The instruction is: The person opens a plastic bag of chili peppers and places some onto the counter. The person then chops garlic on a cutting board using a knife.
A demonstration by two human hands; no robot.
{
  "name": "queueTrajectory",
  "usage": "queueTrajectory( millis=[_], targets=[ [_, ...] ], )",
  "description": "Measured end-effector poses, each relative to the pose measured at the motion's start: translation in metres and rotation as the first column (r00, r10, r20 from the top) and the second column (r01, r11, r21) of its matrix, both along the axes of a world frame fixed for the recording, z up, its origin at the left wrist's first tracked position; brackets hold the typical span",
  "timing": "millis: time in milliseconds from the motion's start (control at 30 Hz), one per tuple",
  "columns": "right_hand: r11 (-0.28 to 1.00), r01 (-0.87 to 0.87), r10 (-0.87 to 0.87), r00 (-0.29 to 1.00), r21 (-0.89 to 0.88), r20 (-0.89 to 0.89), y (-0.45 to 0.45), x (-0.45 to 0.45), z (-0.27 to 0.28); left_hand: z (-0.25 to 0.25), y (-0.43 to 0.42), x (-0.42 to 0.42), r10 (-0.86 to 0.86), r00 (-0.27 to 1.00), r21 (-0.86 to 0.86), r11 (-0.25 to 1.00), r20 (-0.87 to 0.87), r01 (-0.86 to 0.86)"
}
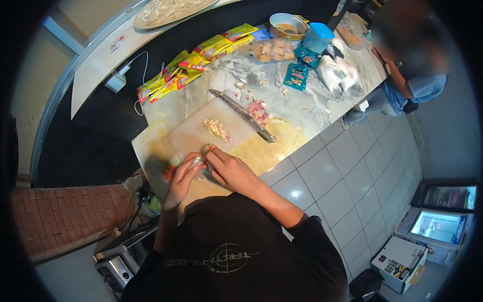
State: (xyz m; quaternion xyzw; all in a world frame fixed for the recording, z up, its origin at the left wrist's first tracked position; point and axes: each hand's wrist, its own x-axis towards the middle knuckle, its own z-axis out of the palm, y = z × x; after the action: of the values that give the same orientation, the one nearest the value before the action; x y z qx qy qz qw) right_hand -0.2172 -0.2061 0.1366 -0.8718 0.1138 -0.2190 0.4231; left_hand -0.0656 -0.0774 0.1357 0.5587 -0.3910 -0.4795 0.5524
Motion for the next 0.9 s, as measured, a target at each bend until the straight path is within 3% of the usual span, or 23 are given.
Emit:
queueTrajectory(
  millis=[100, 167, 200, 267, 400, 467, 533, 600, 667, 733, 800, 867, 900],
  targets=[
    [0.997, -0.054, 0.055, 0.998, -0.058, 0.021, -0.009, -0.006, -0.001, -0.002, -0.006, -0.005, 0.023, 0.998, 0.001, 1.0, -0.06, -0.023],
    [0.996, -0.083, 0.083, 0.996, -0.032, 0.021, -0.011, -0.013, -0.002, -0.011, -0.003, -0.003, 0.115, 0.89, 0.049, 0.993, -0.441, -0.104],
    [0.994, -0.112, 0.112, 0.993, 0.001, 0.025, -0.011, -0.016, -0.002, -0.02, -0.001, 0.0, 0.115, 0.888, 0.046, 0.993, -0.444, -0.106],
    [0.994, -0.107, 0.107, 0.994, -0.008, -0.004, -0.011, -0.017, 0.0, -0.036, 0.001, 0.006, 0.009, 0.789, -0.1, 0.991, -0.615, -0.089],
    [0.991, -0.101, 0.089, 0.988, -0.087, -0.126, -0.013, -0.018, 0.002, -0.035, 0.001, -0.001, 0.125, 0.716, 0.01, 0.987, -0.686, -0.163],
    [0.991, -0.098, 0.087, 0.99, -0.091, -0.115, -0.013, -0.018, 0.008, -0.03, -0.002, -0.003, 0.182, 0.612, 0.064, 0.976, -0.77, -0.209],
    [0.991, -0.095, 0.086, 0.991, -0.096, -0.1, -0.014, -0.016, 0.01, -0.042, -0.002, 0.001, 0.124, 0.66, -0.01, 0.981, -0.741, -0.196],
    [0.997, -0.037, 0.039, 0.999, -0.06, 0.032, -0.016, -0.013, 0.004, -0.039, -0.005, 0.004, 0.07, 0.707, -0.085, 0.98, -0.704, -0.181],
    [0.998, -0.013, 0.019, 0.994, -0.054, 0.112, -0.016, -0.005, -0.001, -0.024, -0.012, 0.002, 0.106, 0.875, -0.057, 0.987, -0.472, -0.15],
    [0.999, 0.016, -0.007, 0.982, -0.043, 0.191, -0.015, -0.001, 0.002, -0.018, -0.015, 0.007, 0.072, 0.915, -0.092, 0.989, -0.397, -0.118],
    [0.926, -0.03, 0.051, 0.998, 0.375, -0.047, -0.014, -0.003, 0.013, -0.013, -0.017, 0.01, 0.034, 0.949, -0.122, 0.99, -0.312, -0.076],
    [0.895, -0.035, 0.083, 0.993, 0.446, -0.088, -0.017, -0.003, 0.021, -0.01, -0.018, 0.011, 0.043, 0.993, -0.065, 0.997, -0.109, -0.051],
    [0.856, -0.036, 0.12, 0.984, 0.515, -0.132, -0.019, -0.003, 0.023, -0.011, -0.019, 0.012, 0.041, 0.993, -0.063, 0.997, -0.107, -0.048]
  ],
)
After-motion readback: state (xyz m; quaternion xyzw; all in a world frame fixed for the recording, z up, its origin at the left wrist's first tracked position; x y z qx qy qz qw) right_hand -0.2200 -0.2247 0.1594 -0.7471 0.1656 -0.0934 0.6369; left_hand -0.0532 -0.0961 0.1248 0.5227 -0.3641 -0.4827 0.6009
